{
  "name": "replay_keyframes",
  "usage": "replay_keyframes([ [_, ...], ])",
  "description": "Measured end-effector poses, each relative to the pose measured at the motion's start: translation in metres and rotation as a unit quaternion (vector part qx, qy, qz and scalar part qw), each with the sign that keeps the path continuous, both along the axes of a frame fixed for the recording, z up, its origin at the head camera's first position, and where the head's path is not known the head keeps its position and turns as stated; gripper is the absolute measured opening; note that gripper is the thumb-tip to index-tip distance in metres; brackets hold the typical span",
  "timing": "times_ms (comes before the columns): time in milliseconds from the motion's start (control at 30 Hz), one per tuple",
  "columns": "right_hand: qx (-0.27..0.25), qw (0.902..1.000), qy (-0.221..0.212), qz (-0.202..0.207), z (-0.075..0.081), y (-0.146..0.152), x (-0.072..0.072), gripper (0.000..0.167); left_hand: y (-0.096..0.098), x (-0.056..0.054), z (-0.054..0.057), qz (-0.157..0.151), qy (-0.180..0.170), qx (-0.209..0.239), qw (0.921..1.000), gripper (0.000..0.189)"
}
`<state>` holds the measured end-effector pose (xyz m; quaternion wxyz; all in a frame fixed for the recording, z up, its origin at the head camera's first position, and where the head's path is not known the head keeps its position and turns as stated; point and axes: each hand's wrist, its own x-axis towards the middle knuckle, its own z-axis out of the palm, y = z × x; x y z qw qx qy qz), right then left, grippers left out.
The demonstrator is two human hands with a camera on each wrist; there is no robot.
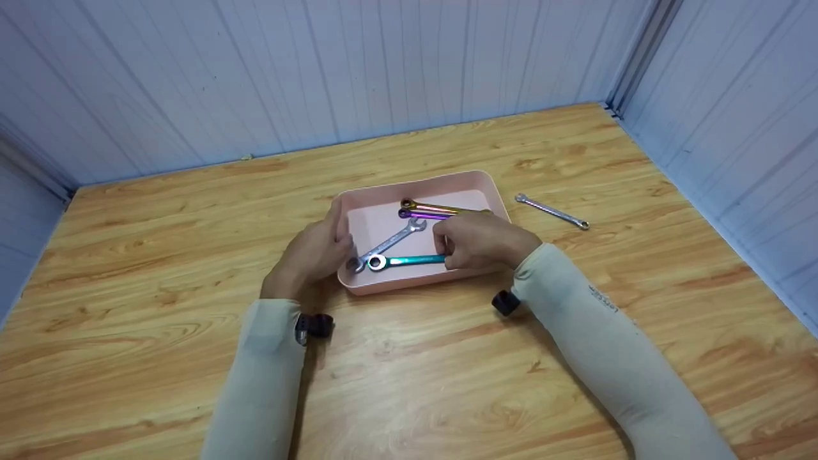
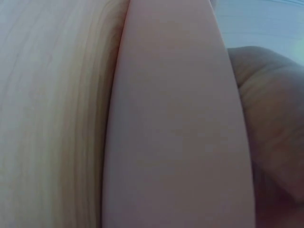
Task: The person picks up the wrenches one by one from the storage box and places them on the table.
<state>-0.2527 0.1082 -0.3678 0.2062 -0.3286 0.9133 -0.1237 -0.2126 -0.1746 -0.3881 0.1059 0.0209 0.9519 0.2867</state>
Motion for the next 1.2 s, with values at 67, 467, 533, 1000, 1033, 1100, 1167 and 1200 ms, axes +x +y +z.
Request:
replay_keyframes([
  [67,-0.001,1.0,-0.002,-0.003,0.0,0.0,0.0,0.013,0.0,0.0,0.0,0.001,-0.003,0.001,1.0,0.073],
  [467,0.007,0.9995,0.019,-0.022,0.005,0.0,0.001,0.006,0.001,0.002,0.0,-0.007,0.001,-0.011,0.9999,0.072],
  [533,0.009,0.9993,0.02,-0.029,0.006,0.001,0.001,0.006,0.001,0.003,0.0,-0.008,0.003,-0.007,0.9999,0.071],
  [1000,0.024,0.9949,0.05,-0.084,0.007,0.008,0.0,0.007,0.0,0.002,-0.002,0.006,-0.013,0.008,0.9999,0.073],
  [1033,0.025,0.9949,0.053,-0.083,0.007,0.008,0.0,0.007,0.0,0.002,-0.002,0.005,-0.012,0.008,0.9999,0.074],
  [1100,0.023,0.9948,0.062,-0.078,0.006,0.006,0.0,0.007,0.0,0.001,-0.002,0.007,-0.014,0.009,0.9998,0.073],
  [1167,0.019,0.9948,0.075,-0.067,0.005,0.006,0.001,0.007,-0.001,0.001,-0.003,0.006,-0.01,0.01,0.9999,0.072],
  [1200,0.017,0.9947,0.082,-0.06,0.004,0.006,0.001,0.007,-0.001,0.001,-0.003,0.005,-0.007,0.008,0.9999,0.071],
])
